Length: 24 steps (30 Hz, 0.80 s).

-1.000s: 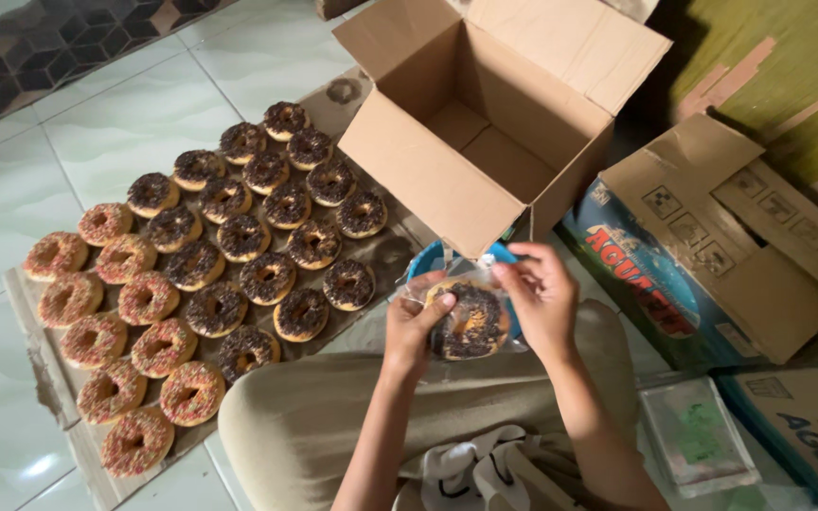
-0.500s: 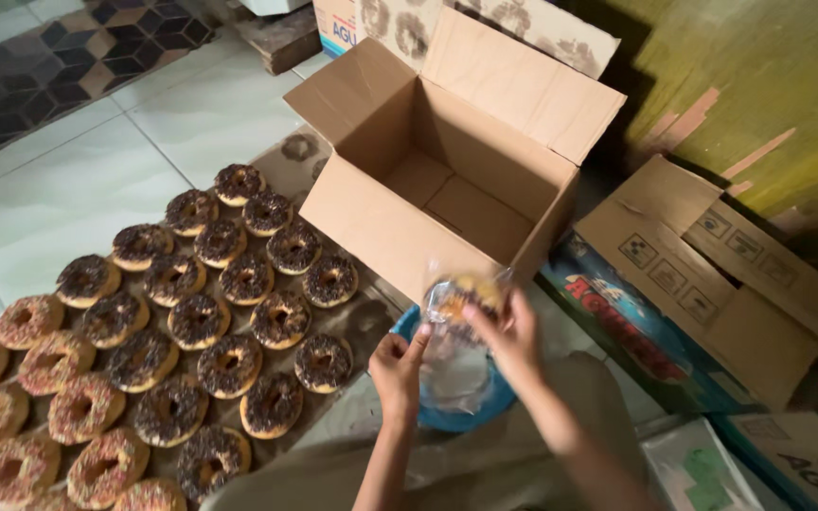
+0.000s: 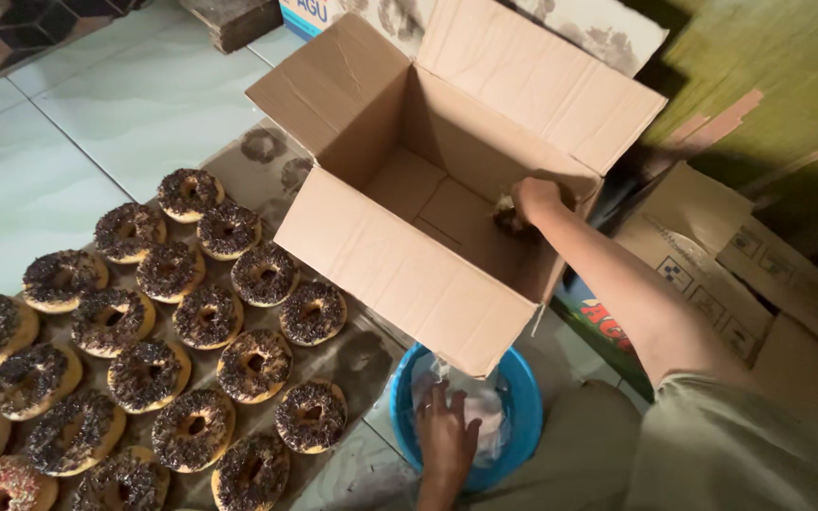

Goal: The person sits on the floor and individually places donuts into clear plastic bags, then puts the packaged donuts into a cardboard box. The donuts are arranged on a large tray nearby.

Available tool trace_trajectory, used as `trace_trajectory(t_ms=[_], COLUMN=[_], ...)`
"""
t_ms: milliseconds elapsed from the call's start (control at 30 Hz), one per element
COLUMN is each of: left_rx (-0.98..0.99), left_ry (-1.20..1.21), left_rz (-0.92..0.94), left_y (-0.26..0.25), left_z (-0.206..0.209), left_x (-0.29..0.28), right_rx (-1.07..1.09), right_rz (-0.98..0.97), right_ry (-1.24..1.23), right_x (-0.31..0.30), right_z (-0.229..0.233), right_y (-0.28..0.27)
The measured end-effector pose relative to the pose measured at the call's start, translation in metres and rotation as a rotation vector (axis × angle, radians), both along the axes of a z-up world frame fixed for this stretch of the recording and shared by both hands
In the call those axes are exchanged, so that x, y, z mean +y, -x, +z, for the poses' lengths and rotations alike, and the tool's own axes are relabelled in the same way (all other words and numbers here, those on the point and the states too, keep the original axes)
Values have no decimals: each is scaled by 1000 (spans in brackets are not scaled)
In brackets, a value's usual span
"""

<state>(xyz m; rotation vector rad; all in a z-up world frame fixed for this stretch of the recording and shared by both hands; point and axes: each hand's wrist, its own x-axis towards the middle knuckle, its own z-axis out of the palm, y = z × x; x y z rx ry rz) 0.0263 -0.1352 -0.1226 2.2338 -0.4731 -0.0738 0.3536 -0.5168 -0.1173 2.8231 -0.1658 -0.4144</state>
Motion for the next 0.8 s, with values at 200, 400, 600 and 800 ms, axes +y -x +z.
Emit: trace_trajectory(t_ms=[200,400,600,800], left_rx=[137,137,-59,-267], left_ry=[-296,-461,-207,-55], left_rz=[-21,1,84,183], left_y=[10,14,10,28], left_z=[-5,-37,-39,29], left_x=[-2,-9,3,26], right_rx=[-196,-239,-877,-743], right_rz=[82,4,-42,-277], right_ry=[104,-125,-1202,-1609], right_x=[4,42,109,185], right_z=[-14,55,168,132], right_y=[0,23,127,332])
